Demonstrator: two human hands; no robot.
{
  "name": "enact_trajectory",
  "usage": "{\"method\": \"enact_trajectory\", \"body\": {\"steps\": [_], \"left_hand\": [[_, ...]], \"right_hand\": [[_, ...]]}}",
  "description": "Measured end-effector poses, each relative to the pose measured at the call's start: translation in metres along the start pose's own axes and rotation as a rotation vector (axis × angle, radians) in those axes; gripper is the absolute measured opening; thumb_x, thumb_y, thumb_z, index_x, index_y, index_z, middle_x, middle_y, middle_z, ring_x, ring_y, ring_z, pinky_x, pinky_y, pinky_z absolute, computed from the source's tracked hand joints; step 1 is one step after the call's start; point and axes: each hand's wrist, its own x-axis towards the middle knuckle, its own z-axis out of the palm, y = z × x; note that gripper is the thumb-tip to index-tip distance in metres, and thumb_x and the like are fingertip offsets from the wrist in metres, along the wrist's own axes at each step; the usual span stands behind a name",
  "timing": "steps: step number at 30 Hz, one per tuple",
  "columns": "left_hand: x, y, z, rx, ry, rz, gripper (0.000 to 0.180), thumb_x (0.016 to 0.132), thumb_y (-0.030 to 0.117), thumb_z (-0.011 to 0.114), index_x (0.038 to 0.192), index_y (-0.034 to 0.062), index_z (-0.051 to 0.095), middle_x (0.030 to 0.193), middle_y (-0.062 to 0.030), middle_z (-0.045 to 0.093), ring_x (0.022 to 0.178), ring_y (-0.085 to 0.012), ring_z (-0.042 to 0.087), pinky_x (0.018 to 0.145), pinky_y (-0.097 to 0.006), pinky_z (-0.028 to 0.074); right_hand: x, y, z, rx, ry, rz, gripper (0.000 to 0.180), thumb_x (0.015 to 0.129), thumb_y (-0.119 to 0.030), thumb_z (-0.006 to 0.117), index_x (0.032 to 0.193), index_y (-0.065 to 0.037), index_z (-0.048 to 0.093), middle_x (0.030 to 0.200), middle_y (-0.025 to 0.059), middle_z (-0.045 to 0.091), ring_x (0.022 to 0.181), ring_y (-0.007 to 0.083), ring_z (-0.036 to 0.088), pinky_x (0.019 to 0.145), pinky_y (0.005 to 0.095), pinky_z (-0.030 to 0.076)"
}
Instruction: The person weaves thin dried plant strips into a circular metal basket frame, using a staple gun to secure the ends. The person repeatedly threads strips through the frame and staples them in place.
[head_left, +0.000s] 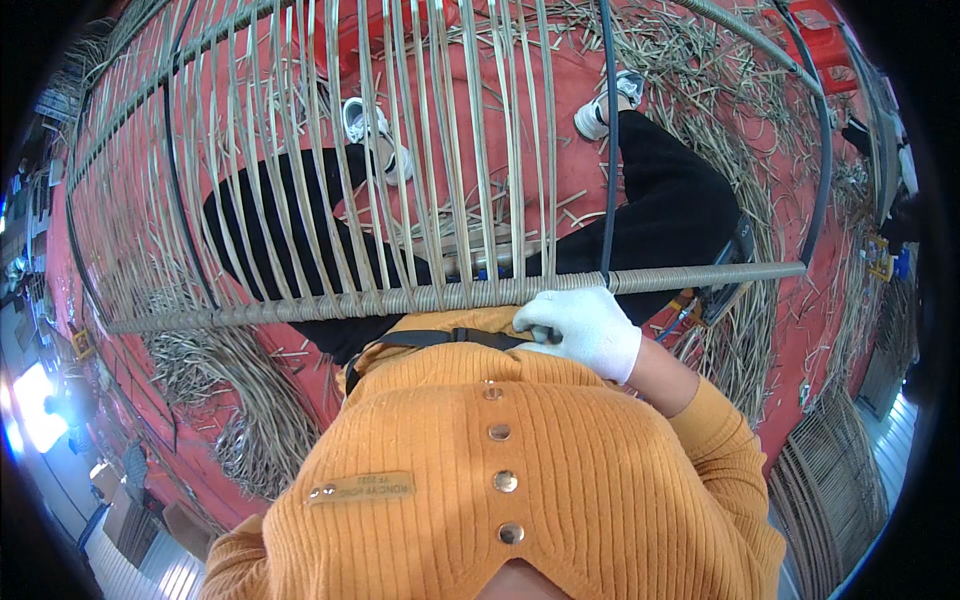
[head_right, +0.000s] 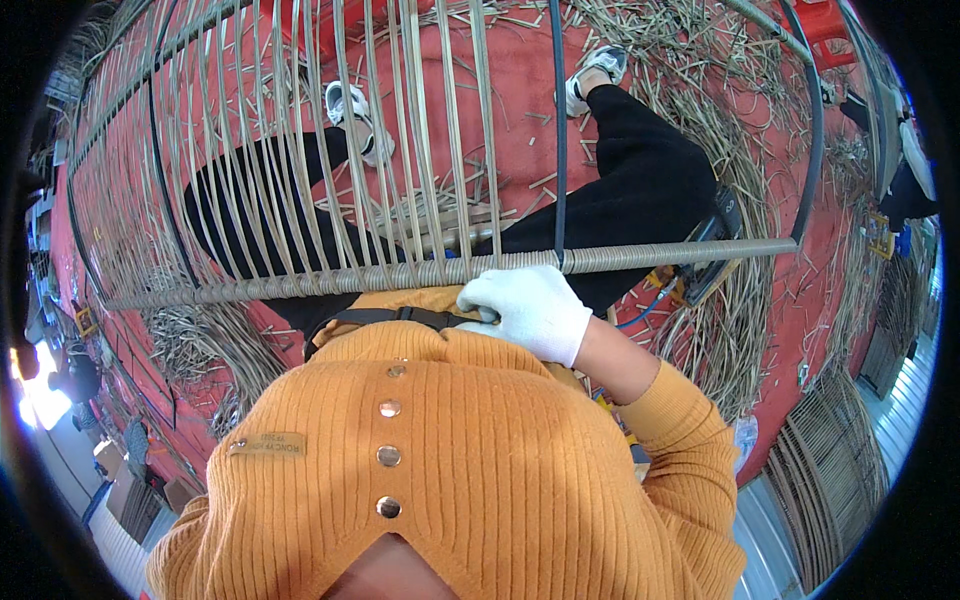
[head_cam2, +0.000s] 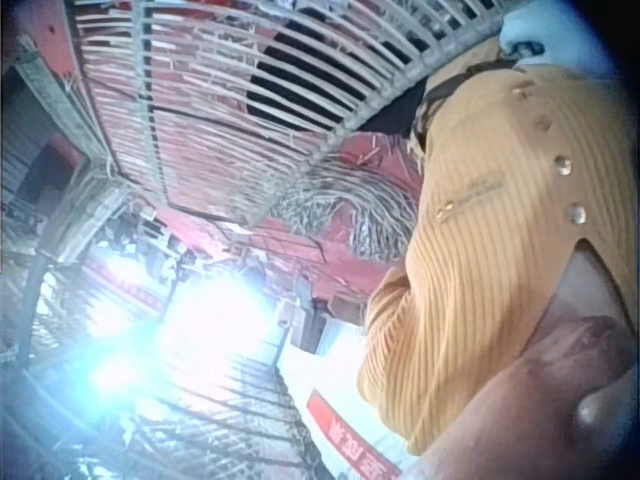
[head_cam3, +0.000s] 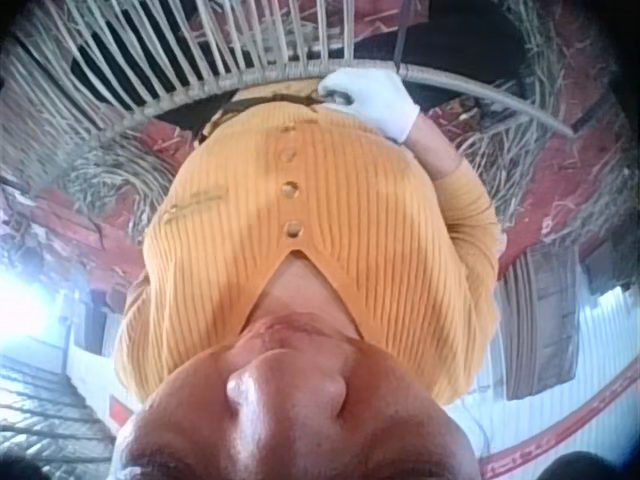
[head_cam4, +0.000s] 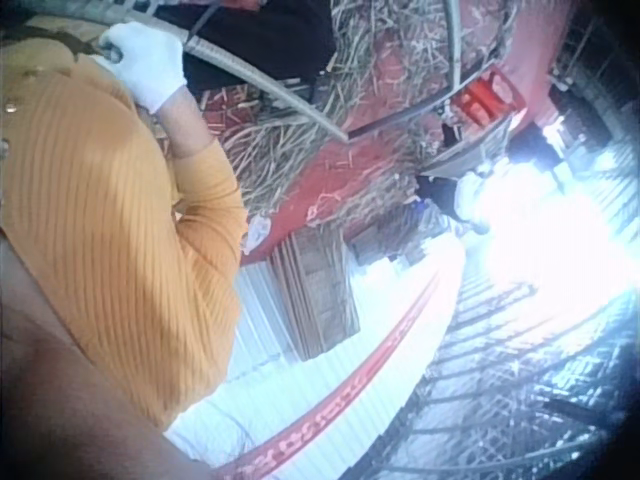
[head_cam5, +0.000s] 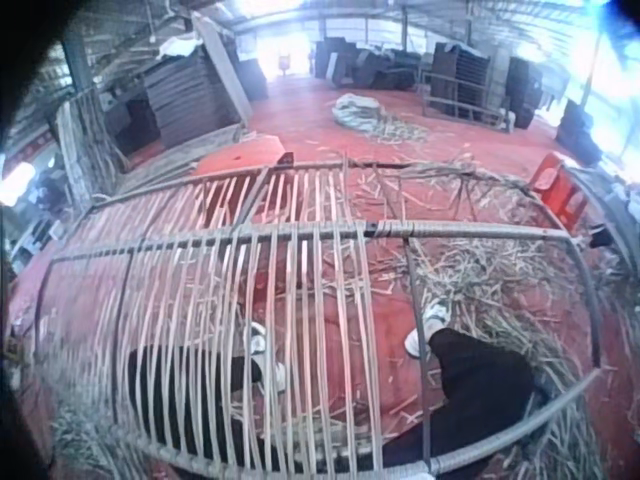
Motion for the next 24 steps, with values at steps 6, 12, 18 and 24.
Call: {"method": "enact_trajectory", "body": {"steps": [6,12,18,24], "left_hand": [[0.005,0.006,0.008,-0.195,0.034,0.012,0.026,0.094,0.027,0.056,0.098,0.0068,0.072,0.087,-0.0189,0.069,0.082,-0.0374,0.065,0.072,-0.042,0.054],[0.011,0.008,0.005,-0.235,0.046,0.038,0.026,0.095,0.027,0.057,0.098,0.0065,0.072,0.086,-0.0173,0.069,0.081,-0.0351,0.065,0.071,-0.041,0.054],[0.012,0.011,-0.001,-0.279,0.047,0.041,0.025,0.095,0.026,0.057,0.098,0.0061,0.072,0.085,-0.0156,0.068,0.08,-0.0329,0.065,0.071,-0.04,0.054],[0.024,0.024,-0.035,-0.25,0.004,-0.025,0.025,0.095,0.026,0.058,0.098,0.0058,0.072,0.084,-0.0139,0.068,0.079,-0.0307,0.065,0.07,-0.039,0.053]], "right_hand": [[0.011,-0.011,-0.004,-0.171,-0.027,-0.194,0.026,0.09,-0.033,0.061,0.099,-0.008,0.064,0.088,0.0121,0.065,0.082,0.032,0.069,0.068,0.0408,0.055],[0.032,-0.025,0.009,-0.413,0.088,-0.288,0.019,0.089,-0.028,0.061,0.087,-0.009,0.063,0.077,0.0098,0.064,0.071,0.0264,0.069,0.061,0.0383,0.054],[0.023,-0.02,0.005,-0.357,0.115,-0.159,0.023,0.091,-0.034,0.063,0.091,-0.011,0.068,0.078,0.0087,0.064,0.073,0.0279,0.068,0.062,0.0392,0.054],[-0.064,0.003,0.028,-0.143,0.2,0.422,0.025,0.084,-0.021,0.07,0.102,-0.006,0.062,0.093,0.0145,0.066,0.087,0.0359,0.067,0.074,0.0437,0.053]]}}
